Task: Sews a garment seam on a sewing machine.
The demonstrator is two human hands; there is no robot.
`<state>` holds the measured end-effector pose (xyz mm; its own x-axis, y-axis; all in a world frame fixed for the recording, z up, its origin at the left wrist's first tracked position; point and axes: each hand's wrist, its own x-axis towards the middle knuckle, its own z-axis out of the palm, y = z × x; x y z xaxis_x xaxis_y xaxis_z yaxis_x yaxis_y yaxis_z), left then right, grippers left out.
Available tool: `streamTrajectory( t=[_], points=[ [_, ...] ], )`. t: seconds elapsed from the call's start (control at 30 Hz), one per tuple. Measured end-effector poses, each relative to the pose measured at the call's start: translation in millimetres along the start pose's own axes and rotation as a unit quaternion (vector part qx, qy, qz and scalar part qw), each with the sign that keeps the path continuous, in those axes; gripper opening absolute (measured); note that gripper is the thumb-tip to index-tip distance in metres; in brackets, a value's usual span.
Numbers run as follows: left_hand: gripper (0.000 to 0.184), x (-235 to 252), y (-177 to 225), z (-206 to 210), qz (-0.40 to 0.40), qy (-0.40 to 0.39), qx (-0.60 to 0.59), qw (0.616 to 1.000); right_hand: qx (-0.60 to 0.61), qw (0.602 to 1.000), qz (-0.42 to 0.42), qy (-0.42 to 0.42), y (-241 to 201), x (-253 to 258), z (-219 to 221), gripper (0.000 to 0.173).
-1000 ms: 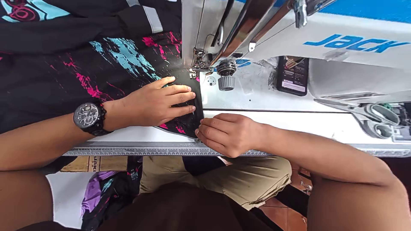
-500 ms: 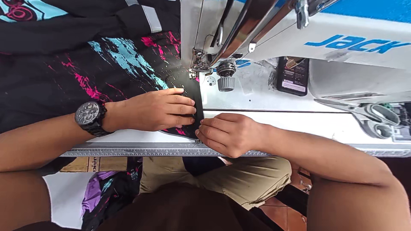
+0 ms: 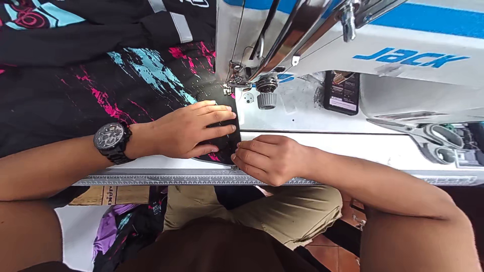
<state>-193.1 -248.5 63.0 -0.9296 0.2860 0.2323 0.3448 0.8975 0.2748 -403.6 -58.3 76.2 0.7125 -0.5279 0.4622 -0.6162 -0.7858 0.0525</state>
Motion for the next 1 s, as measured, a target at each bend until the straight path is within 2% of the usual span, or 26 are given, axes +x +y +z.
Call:
streamTrajectory(
  t=[0.07,0.23,0.37,0.63,0.8,0.9,1.0],
  points=[
    [0.056,-0.2,3.5,0.7,-0.014,-0.007,0.027,1.000,0.014,1.000,0.007,0.004,-0.3,-0.5,0.6,0.019],
    [0.042,-6.6,-10.0,-2.6,0.046,0.009,-0.034,0.998,0.036,0.999,0.023,0.011,-1.5,0.2,3.7,0.019],
    [0.038,-3.4,-30.9,-4.7,0.086,0.013,-0.065,0.994,0.047,0.998,0.036,0.012,0.4,3.3,6.6,0.020],
    [0.034,0.0,-51.4,-9.6,0.070,0.018,-0.091,0.993,0.034,0.996,0.076,0.026,19.0,5.4,10.9,0.018],
    [0.030,1.4,-26.4,-12.7,0.119,0.039,-0.092,0.988,0.046,0.994,0.095,0.026,23.1,3.8,10.2,0.017],
    [0.029,-2.5,-16.3,-5.4,0.112,0.053,-0.131,0.984,0.046,0.993,0.100,0.031,19.0,1.0,7.9,0.016],
    [0.028,-4.9,-13.0,-4.6,0.101,0.052,-0.116,0.987,0.036,0.994,0.093,0.039,18.9,-1.0,5.6,0.016]
  ],
)
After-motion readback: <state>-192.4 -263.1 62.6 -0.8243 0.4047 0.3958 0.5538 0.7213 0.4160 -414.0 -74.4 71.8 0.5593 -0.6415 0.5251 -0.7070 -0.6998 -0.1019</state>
